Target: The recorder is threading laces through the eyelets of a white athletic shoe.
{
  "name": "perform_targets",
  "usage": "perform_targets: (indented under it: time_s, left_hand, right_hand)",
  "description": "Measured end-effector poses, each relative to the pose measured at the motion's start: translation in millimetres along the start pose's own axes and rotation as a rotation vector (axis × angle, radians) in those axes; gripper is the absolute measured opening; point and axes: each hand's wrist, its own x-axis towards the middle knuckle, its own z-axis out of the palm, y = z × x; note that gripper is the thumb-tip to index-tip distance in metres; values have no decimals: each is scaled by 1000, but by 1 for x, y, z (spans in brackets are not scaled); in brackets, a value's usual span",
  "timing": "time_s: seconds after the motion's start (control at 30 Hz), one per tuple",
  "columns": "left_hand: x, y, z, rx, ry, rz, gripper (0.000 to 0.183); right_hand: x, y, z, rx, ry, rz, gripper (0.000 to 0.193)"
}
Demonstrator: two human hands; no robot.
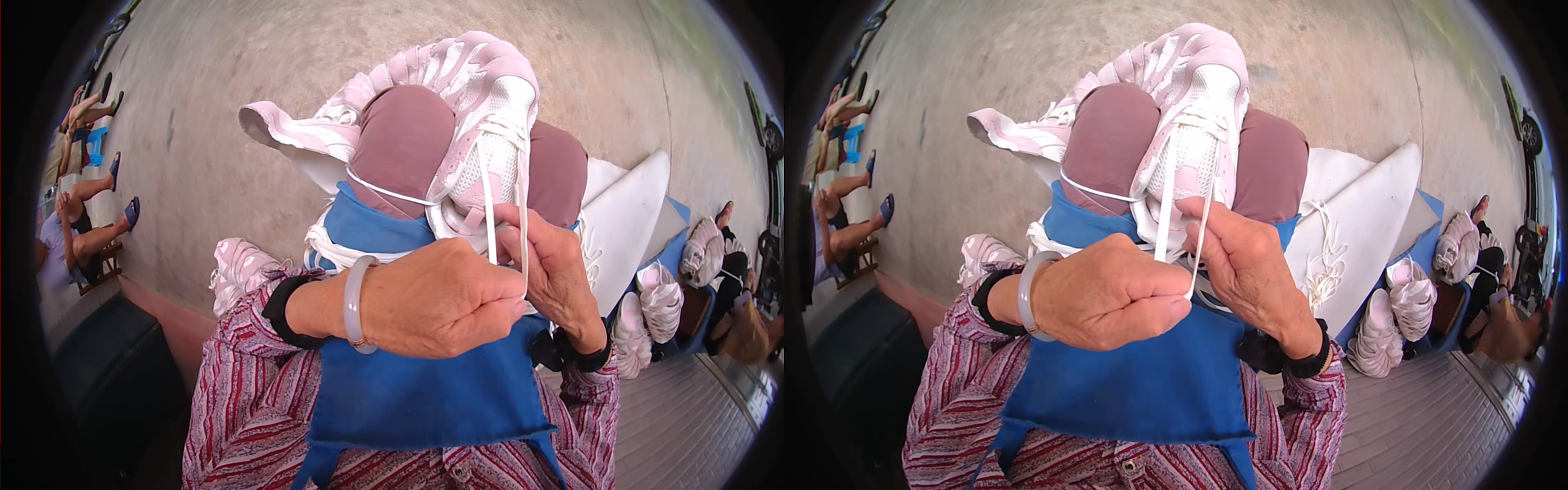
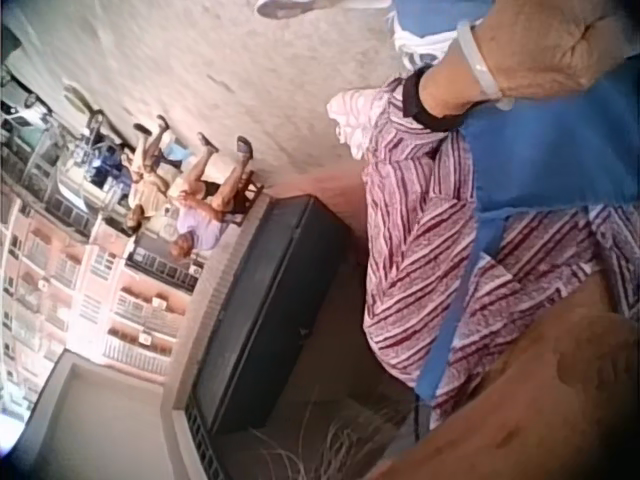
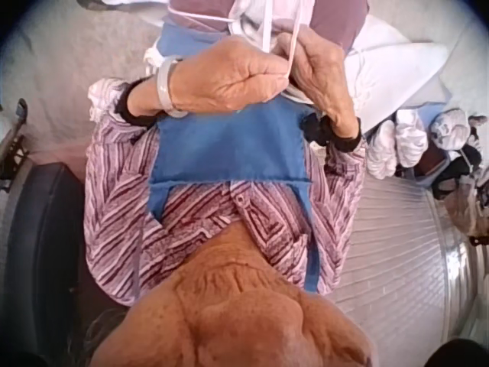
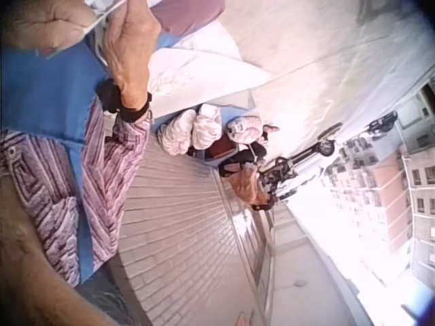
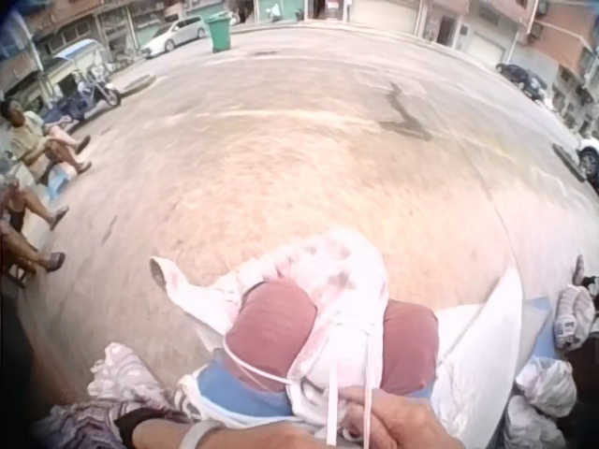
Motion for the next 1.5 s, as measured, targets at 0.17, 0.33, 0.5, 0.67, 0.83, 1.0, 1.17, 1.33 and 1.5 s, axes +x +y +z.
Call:
perform_targets:
  time_s: [0.17, 0.33, 0.5, 0.67, 0.83, 1.0, 1.17, 1.33, 1.5]
  left_hand:
    - [5, 0, 16, -138, 14, 61, 24]
    - [4, -10, 19, -161, -12, 131, 24]
    - [0, -10, 12, -232, 8, 95, 25]
    - [-7, -8, 5, -217, 1, 56, 26]
    - [-29, -6, -29, -354, 31, -185, 33]
    - [-72, -39, -81, -653, 607, -56, 43]
    - [-125, -55, -133, -1119, 670, 264, 39]
    - [-190, -56, -177, -1167, 900, 389, 25]
    - [-216, -47, -208, -850, 1481, 421, 19]
  right_hand:
    - [12, -2, 9, 542, -7, 191, 46]
    - [26, -13, 21, 1015, 8, 325, 43]
    - [30, -10, 14, 1224, -63, 392, 36]
    - [26, -6, -2, 704, 29, 269, 24]
    - [22, -2, -19, -149, 146, -88, 16]
    - [12, 1, -44, -275, 175, 2, 17]
    - [11, 34, -48, 482, 239, -6, 27]
    - [3, 81, -69, 577, 233, 137, 25]
    - [-10, 108, -78, 350, 383, 261, 26]
